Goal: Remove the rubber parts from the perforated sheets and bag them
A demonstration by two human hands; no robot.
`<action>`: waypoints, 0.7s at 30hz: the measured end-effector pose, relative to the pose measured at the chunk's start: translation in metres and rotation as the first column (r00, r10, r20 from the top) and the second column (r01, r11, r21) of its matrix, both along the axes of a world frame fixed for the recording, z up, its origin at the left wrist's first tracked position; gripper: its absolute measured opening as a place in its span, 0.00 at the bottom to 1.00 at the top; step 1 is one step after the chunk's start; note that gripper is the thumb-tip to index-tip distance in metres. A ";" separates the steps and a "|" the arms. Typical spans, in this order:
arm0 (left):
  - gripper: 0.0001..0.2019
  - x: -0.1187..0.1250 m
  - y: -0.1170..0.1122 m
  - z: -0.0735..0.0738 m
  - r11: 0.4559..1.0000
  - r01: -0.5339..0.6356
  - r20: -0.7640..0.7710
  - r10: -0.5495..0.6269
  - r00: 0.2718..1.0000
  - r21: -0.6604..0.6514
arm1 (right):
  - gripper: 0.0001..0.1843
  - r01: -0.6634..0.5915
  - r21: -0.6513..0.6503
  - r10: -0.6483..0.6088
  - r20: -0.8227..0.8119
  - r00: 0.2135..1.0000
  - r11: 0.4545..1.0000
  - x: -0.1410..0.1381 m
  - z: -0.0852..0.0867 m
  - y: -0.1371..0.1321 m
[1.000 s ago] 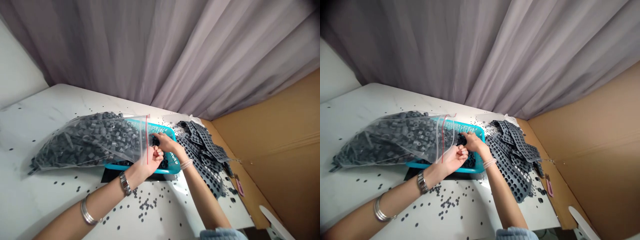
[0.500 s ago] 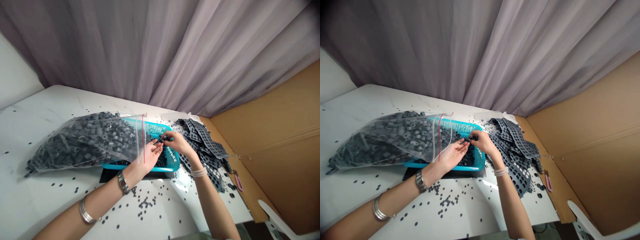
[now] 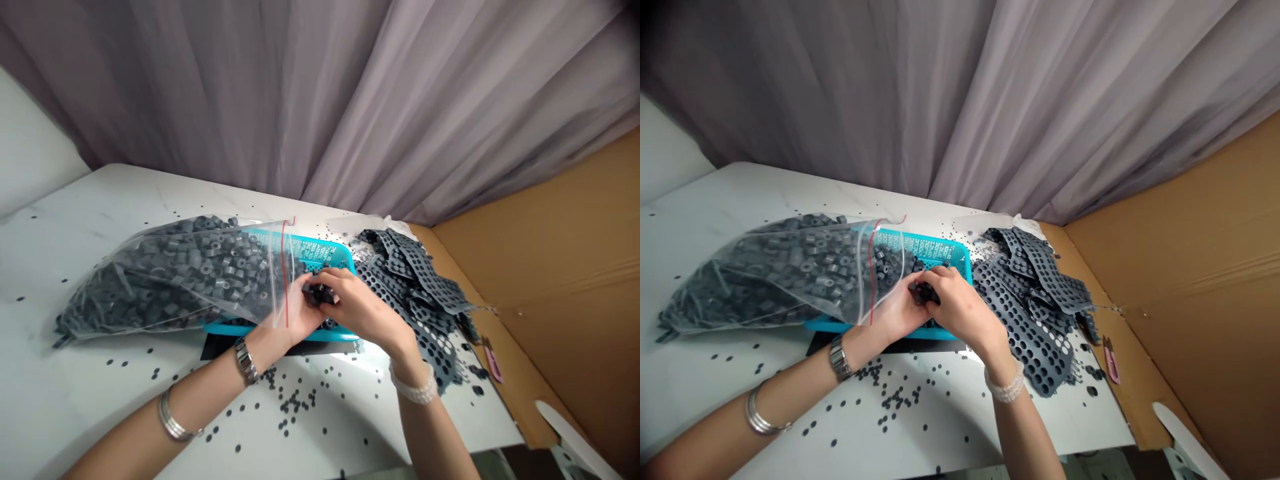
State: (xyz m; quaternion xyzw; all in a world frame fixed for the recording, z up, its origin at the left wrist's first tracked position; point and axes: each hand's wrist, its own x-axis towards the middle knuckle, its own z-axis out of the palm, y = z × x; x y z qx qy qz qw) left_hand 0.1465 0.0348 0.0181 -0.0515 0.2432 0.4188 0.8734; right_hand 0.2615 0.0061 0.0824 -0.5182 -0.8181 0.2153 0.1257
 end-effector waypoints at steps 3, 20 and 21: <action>0.07 0.001 0.000 -0.001 1.000 0.015 0.004 -0.015 1.000 0.022 | 0.29 -0.048 -0.003 0.048 -0.029 0.998 0.999 0.008 0.007 -0.002; 0.04 -0.009 -0.002 -0.003 0.993 0.112 0.188 -0.103 0.977 -0.040 | 0.07 -0.007 -0.217 -0.094 -0.453 0.886 0.976 -0.080 0.039 0.100; 0.04 -0.009 -0.002 -0.002 0.993 0.108 0.186 -0.098 0.978 -0.043 | 0.07 -0.033 -0.197 -0.072 -0.503 0.861 0.980 -0.093 0.051 0.100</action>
